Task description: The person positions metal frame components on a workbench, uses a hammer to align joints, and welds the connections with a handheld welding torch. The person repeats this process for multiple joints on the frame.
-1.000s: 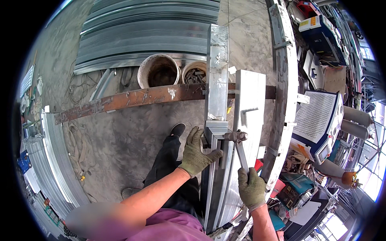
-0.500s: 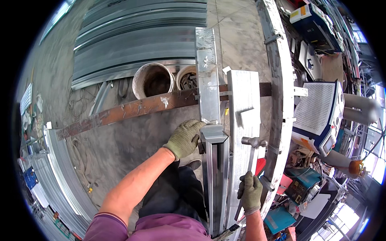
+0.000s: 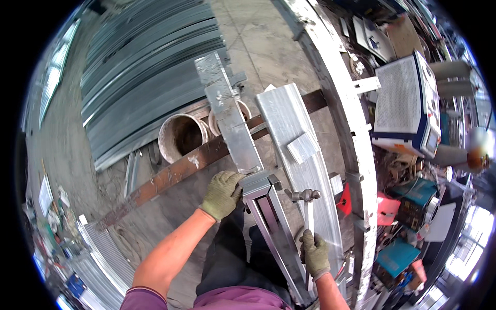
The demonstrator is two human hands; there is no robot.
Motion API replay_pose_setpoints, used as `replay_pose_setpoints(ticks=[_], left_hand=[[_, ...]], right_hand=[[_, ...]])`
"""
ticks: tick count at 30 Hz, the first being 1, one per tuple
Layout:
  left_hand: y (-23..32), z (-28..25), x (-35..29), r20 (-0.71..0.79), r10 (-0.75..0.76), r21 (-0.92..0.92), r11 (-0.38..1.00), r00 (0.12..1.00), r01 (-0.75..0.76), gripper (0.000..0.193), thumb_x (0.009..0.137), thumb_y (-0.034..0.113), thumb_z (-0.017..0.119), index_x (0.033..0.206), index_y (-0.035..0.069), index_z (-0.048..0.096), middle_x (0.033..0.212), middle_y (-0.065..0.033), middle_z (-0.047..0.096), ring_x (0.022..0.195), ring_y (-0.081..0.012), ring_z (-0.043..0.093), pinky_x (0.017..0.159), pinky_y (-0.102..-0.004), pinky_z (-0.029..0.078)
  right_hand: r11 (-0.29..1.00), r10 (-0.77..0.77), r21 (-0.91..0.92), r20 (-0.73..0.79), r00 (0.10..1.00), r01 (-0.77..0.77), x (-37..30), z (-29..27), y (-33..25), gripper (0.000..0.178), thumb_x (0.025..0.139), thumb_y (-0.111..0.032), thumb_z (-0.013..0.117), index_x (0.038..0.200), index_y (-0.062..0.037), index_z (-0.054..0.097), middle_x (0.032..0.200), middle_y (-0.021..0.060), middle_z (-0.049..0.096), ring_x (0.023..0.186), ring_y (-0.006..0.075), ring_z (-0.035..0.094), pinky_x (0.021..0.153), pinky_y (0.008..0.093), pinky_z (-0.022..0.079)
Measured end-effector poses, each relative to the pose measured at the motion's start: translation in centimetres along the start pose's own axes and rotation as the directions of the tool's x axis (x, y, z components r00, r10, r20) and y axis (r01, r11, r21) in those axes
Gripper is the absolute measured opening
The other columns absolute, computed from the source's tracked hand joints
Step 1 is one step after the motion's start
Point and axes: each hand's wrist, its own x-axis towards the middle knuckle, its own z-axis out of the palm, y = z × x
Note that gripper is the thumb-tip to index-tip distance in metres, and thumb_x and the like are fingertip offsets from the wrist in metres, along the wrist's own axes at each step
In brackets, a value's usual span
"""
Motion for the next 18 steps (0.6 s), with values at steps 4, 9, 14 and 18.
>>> replay_pose_setpoints(ticks=[4, 9, 14, 18], left_hand=[[1.0, -2.2, 0.8, 0.041, 0.035, 0.009, 0.999, 0.999, -0.036, 0.040, 0.091, 0.014, 0.074, 0.130, 0.007, 0.068, 0.121, -0.0155, 0.069, 0.118, -0.0386, 0.064, 0.105, -0.0511, 0.049], [2.2, -3.9, 0.6, 0.017, -0.020, -0.146, 0.989, 1.000, 0.022, 0.037, 0.094, 0.006, 0.069, 0.130, 0.000, 0.071, 0.129, -0.0205, 0.070, 0.120, -0.0405, 0.065, 0.107, -0.0490, 0.051], [7.2, -5.7, 1.5, 0.185, 0.000, -0.169, 0.985, 0.983, 0.032, 0.041, 0.094, 0.014, 0.078, 0.130, -0.003, 0.070, 0.128, -0.0239, 0.072, 0.119, -0.0417, 0.069, 0.106, -0.0479, 0.054], [8.9, -5.2, 2.8, 0.267, -0.072, 0.026, 0.997, 0.961, 0.067, 0.054, 0.088, 0.023, 0.088, 0.131, -0.003, 0.071, 0.129, -0.0240, 0.072, 0.121, -0.0418, 0.068, 0.106, -0.0477, 0.054]], right_hand=[[0.998, 0.062, 0.023, -0.030, 0.998, -0.061, -0.2, -0.5, 1.4, 0.047, 0.111, -0.051, 0.065, 0.098, -0.0056, 0.066, 0.065, 0.0000, 0.056, 0.050, 0.0111, 0.052, 0.045, 0.0303, 0.040], [0.981, 0.172, 0.106, -0.095, 0.980, -0.162, -1.3, -0.6, 3.3, 0.045, 0.112, -0.047, 0.065, 0.096, -0.0044, 0.067, 0.067, 0.0007, 0.059, 0.052, 0.0104, 0.053, 0.047, 0.0307, 0.040], [0.973, 0.148, 0.200, -0.167, 0.975, -0.114, -1.3, -0.1, 5.5, 0.045, 0.113, -0.042, 0.064, 0.093, -0.0022, 0.069, 0.067, 0.0003, 0.059, 0.056, 0.0103, 0.055, 0.053, 0.0301, 0.041], [0.985, 0.082, 0.165, -0.223, 0.971, -0.045, -1.2, 0.0, 5.4, 0.044, 0.113, -0.037, 0.067, 0.087, -0.0018, 0.068, 0.066, 0.0019, 0.058, 0.054, 0.0111, 0.055, 0.050, 0.0331, 0.041]])
